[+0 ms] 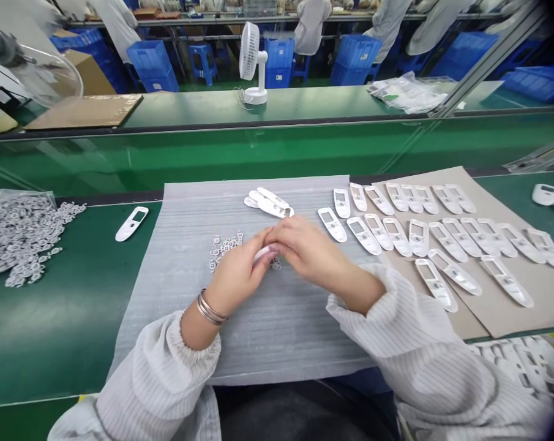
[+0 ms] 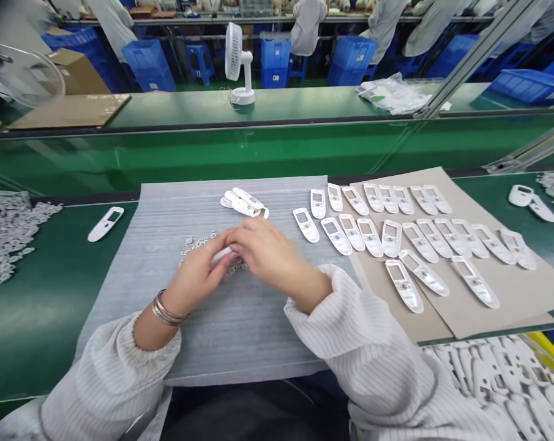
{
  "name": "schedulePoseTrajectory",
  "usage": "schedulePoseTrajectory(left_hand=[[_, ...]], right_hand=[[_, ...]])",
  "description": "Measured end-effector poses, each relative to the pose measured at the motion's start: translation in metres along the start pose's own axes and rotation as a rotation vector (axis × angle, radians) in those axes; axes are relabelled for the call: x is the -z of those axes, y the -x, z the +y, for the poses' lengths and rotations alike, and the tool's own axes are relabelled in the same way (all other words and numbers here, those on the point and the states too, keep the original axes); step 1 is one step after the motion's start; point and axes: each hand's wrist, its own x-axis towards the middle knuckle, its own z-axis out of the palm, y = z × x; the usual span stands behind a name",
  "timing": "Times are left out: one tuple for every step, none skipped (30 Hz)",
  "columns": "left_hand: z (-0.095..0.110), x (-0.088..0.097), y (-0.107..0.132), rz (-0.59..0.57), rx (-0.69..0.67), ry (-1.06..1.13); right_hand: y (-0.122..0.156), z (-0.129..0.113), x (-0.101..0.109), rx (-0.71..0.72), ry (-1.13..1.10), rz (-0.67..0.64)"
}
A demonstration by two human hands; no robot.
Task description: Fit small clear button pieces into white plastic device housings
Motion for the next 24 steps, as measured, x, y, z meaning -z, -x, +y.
schedulePoseTrajectory(left_hand=[[0.002,0.001,0.0,0.008,0.08,0.071],[0.004,0.002,-0.001,0.042,0.154,0.171],[0.005,0.002,-0.002,0.083,0.213,0.293],[0.007,0.002,-0.002,0.119,0.262,0.428],[0.008,0.002,-0.003,0.141,0.3,0.561],[0.01,0.002,-0.003,0.151,0.325,0.68],[0.012,0.001,-0.003,0.151,0.341,0.782],[0.014,0.001,-0.003,0.144,0.355,0.865],[0.016,0.0,-0.003,0.133,0.366,0.931],[0.018,0.0,-0.002,0.12,0.375,0.983],[0.019,0.0,-0.002,0.105,0.38,1.03],[0.021,0.0,-0.002,0.088,0.383,1.074],[0.022,0.0,-0.001,0.071,0.381,1.116],[0.022,0.0,-0.001,0.056,0.376,1.155],[0.023,-0.001,0.0,0.041,0.367,1.19],[0.024,-0.001,0.001,0.026,0.355,1.217],[0.024,-0.002,0.002,0.014,0.341,1.233],[0.025,-0.003,0.002,0.005,0.327,1.238],[0.025,-0.004,0.003,0.0,0.313,1.235],[0.025,-0.005,0.004,-0.005,0.303,1.225],[0.026,-0.006,0.004,-0.004,0.296,1.212],[0.026,-0.007,0.005,0.002,0.295,1.2],[0.026,-0.008,0.005,0.011,0.298,1.189],[0.026,-0.008,0.005,0.025,0.303,1.179]], right_hand=[[0.002,0.0,-0.002,-0.05,-0.018,0.112],[0.004,0.002,-0.004,-0.123,-0.026,0.19],[0.006,0.003,-0.006,-0.205,-0.029,0.207],[0.008,0.005,-0.009,-0.279,-0.028,0.158],[0.011,0.007,-0.013,-0.326,-0.025,0.058],[0.013,0.008,-0.017,-0.341,-0.017,-0.059],[0.016,0.01,-0.022,-0.33,0.001,-0.163],[0.018,0.011,-0.026,-0.305,0.029,-0.236],[0.02,0.011,-0.03,-0.278,0.059,-0.28],[0.021,0.012,-0.033,-0.255,0.084,-0.302],[0.023,0.013,-0.035,-0.241,0.102,-0.311],[0.024,0.013,-0.036,-0.234,0.112,-0.307],[0.025,0.014,-0.036,-0.227,0.113,-0.299],[0.026,0.015,-0.035,-0.221,0.106,-0.288],[0.026,0.015,-0.034,-0.214,0.093,-0.28],[0.027,0.015,-0.033,-0.209,0.078,-0.277],[0.027,0.016,-0.032,-0.21,0.066,-0.276],[0.027,0.016,-0.03,-0.216,0.062,-0.275],[0.027,0.015,-0.029,-0.227,0.065,-0.269],[0.027,0.015,-0.028,-0.24,0.071,-0.254],[0.026,0.015,-0.026,-0.25,0.071,-0.228],[0.026,0.015,-0.025,-0.256,0.056,-0.194],[0.026,0.015,-0.024,-0.256,0.023,-0.153],[0.026,0.015,-0.022,-0.254,-0.029,-0.115]])
